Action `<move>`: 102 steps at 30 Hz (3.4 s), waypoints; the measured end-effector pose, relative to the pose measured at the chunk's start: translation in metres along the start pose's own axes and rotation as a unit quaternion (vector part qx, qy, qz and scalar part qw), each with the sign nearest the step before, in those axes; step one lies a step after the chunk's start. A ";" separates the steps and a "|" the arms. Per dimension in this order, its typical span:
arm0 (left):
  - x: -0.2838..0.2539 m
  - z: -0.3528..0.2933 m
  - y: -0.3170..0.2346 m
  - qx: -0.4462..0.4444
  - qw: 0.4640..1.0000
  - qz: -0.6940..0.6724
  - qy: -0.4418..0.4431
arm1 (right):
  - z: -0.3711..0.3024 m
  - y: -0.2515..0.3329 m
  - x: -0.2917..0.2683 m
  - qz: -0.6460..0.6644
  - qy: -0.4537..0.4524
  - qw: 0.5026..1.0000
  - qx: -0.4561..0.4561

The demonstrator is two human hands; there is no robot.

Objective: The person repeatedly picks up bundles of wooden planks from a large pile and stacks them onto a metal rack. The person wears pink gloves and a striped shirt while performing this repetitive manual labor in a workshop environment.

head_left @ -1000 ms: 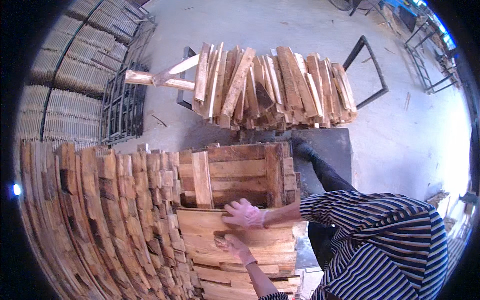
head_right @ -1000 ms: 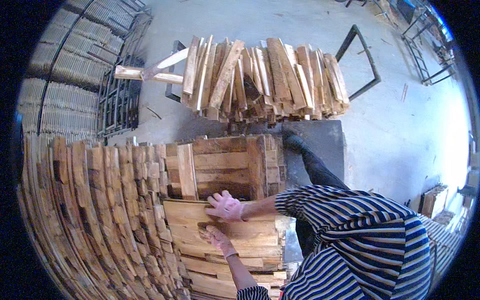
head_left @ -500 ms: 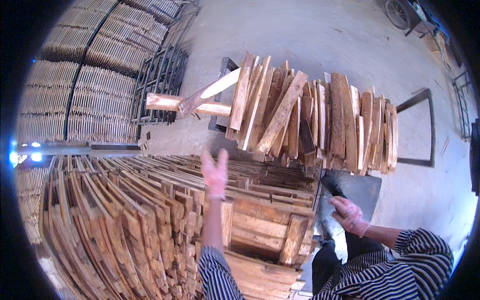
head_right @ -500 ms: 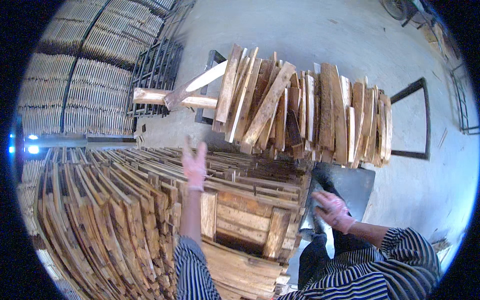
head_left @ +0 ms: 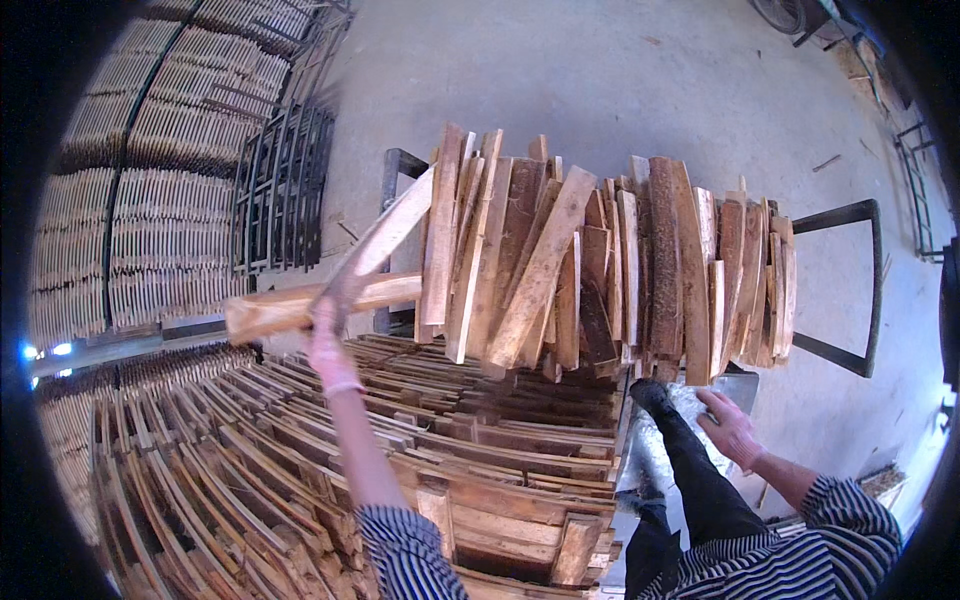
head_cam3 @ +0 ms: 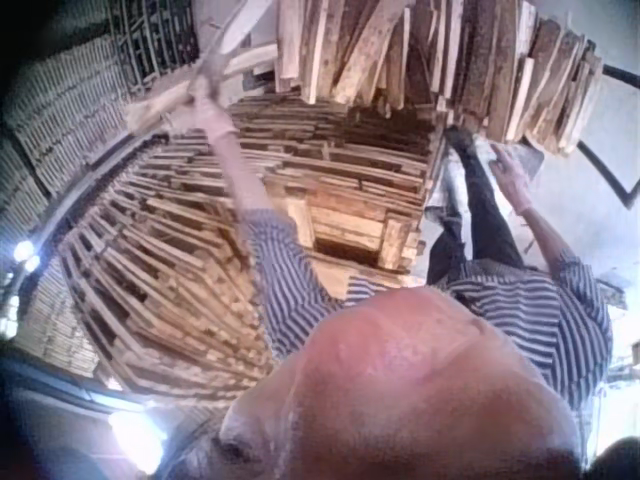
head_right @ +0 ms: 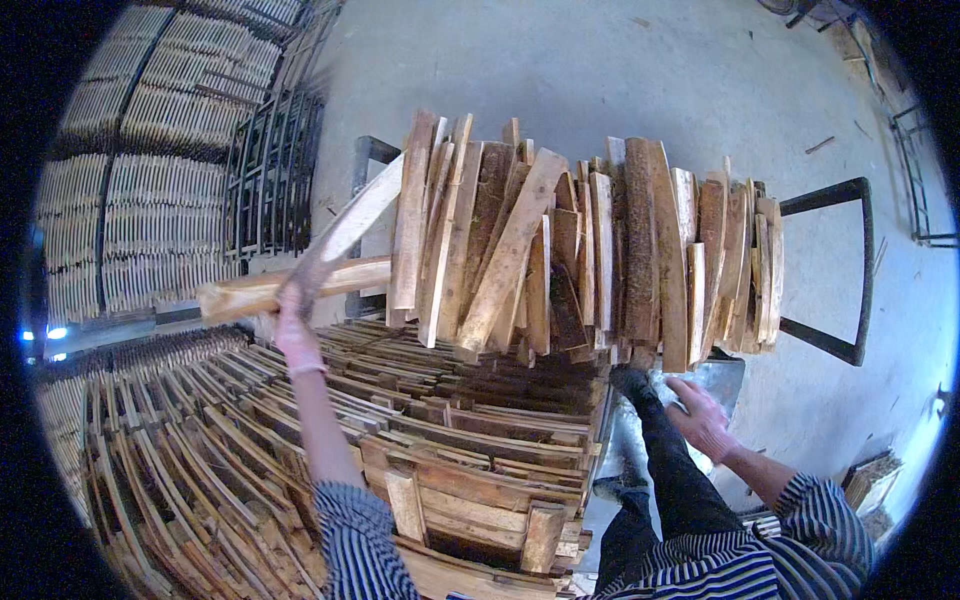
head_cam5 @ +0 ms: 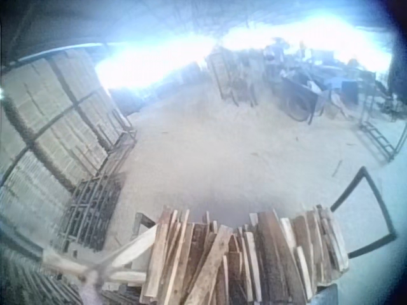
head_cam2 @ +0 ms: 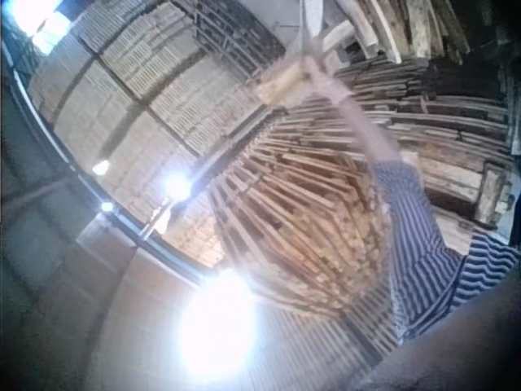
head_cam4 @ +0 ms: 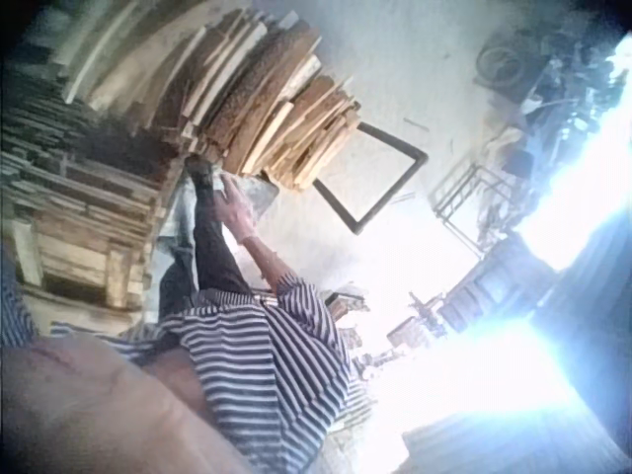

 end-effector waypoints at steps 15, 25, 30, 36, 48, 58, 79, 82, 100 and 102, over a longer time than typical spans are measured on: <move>0.138 -0.350 0.037 0.089 0.922 0.139 0.351 | 0.134 0.170 0.113 0.478 0.337 0.802 0.118; 0.165 -0.400 0.113 -0.590 0.695 -0.398 0.105 | 0.024 0.152 0.083 0.200 0.220 0.945 -0.136; 0.160 -0.407 0.095 -0.447 0.745 -0.475 0.139 | -0.053 0.149 0.049 0.051 0.186 0.979 -0.065; 0.163 -0.375 0.084 -0.376 0.811 -0.445 0.054 | -0.082 0.137 0.047 -0.216 0.112 0.968 -0.059; 0.188 -0.124 0.155 -0.114 0.794 0.588 0.107 | 0.066 0.081 0.045 0.443 0.175 0.879 0.035; 0.174 -0.111 0.165 -0.055 0.913 0.395 0.087 | 0.077 -0.011 0.032 0.512 0.092 0.844 0.130; 0.215 -0.333 0.042 -0.408 0.846 -0.035 0.341 | 0.128 0.086 0.032 0.409 0.083 0.905 -0.083; 0.211 -0.393 0.037 -0.429 0.836 0.043 0.340 | 0.140 0.108 0.060 0.606 0.224 0.759 -0.084; -0.011 -0.422 -0.118 -0.183 0.934 -0.307 -0.027 | -0.142 0.235 0.079 0.199 0.288 0.847 -0.401; -0.058 -0.434 -0.141 -0.124 0.949 -0.274 -0.097 | -0.174 0.260 0.100 0.183 0.324 0.828 -0.419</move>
Point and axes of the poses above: each hand's wrist, its own z-axis towards the middle knuckle, its own x-axis out of the palm, y = z × x, the point moved 5 cm from there along z, towards the middle knuckle, and after that the axes turned 2 degrees about y, right-handed, at the moved point
